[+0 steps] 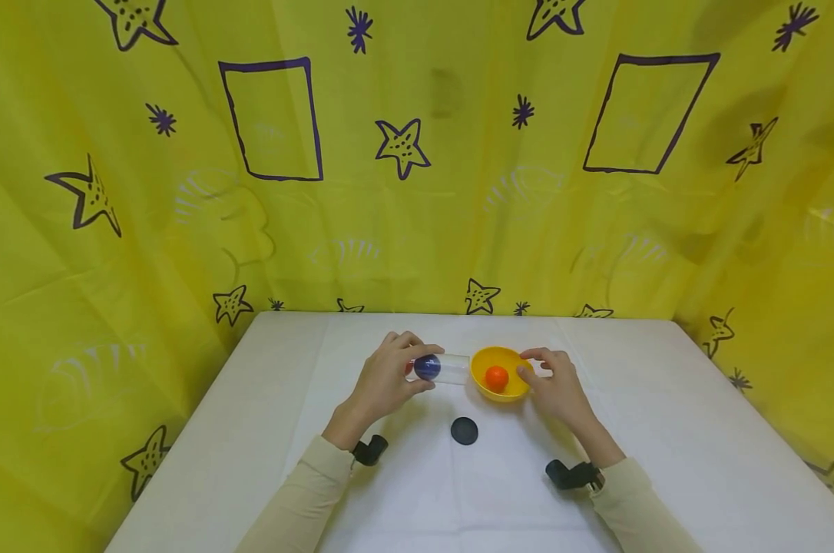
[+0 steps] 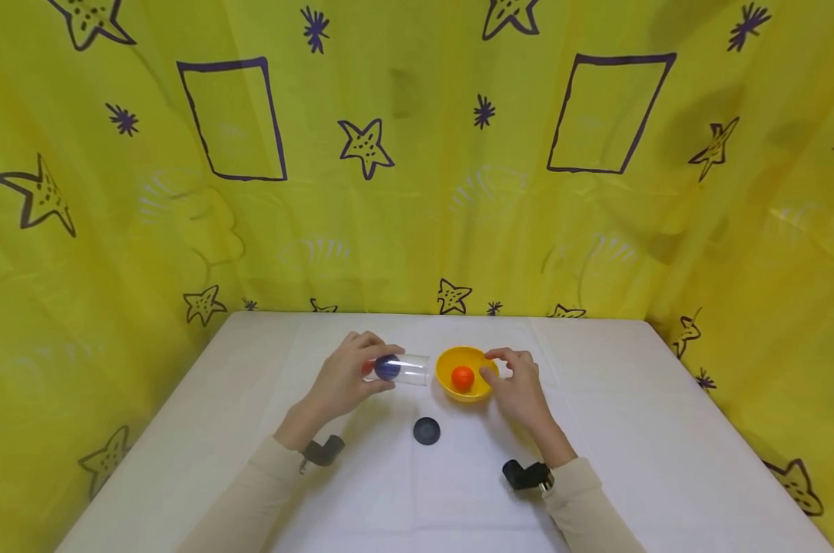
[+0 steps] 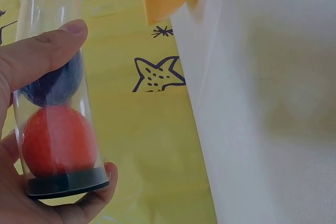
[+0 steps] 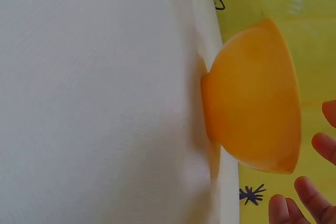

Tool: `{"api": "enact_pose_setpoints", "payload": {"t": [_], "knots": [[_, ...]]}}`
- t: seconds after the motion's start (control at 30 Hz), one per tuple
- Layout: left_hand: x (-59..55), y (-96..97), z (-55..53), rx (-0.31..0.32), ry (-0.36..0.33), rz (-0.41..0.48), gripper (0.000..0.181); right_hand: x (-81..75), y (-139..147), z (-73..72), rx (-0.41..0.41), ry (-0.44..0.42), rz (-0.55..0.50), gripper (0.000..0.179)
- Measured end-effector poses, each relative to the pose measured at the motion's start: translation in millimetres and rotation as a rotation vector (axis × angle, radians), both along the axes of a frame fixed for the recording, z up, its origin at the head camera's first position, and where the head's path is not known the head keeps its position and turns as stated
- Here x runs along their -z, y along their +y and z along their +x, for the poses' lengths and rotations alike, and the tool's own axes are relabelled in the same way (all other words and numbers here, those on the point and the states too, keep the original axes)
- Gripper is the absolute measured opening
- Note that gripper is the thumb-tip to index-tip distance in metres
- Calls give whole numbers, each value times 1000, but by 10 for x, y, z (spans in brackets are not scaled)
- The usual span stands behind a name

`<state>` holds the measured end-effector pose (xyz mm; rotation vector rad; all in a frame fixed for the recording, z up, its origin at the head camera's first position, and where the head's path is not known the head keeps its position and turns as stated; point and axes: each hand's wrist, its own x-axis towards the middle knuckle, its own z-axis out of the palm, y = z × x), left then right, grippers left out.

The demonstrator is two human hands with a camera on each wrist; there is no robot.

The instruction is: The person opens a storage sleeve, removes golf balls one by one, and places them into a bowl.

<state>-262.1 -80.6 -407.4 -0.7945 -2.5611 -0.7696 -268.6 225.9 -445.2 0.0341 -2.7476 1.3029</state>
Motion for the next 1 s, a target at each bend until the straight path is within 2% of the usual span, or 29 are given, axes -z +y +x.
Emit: {"api": "enact_pose_setpoints", "payload": {"t": [0.23,0.47,0.57,0.8,1.0], "knots": [[5,13,-1,-4,-8,1,49,-149,-7,38,29,85,8,36],[-8,22,15,-12,-9,6,50,-277,-75,116,-15,136,21,29],[-19,21,21,-12,-5,7,50,-314,-108,145,-83,125,-2,27],[-33,16,28,-5,1,11,49,-287,-194,189,-314,102,-28,20],[-45,13,35,-6,16,11,50,-229,-295,215,-369,85,-78,26]]}}
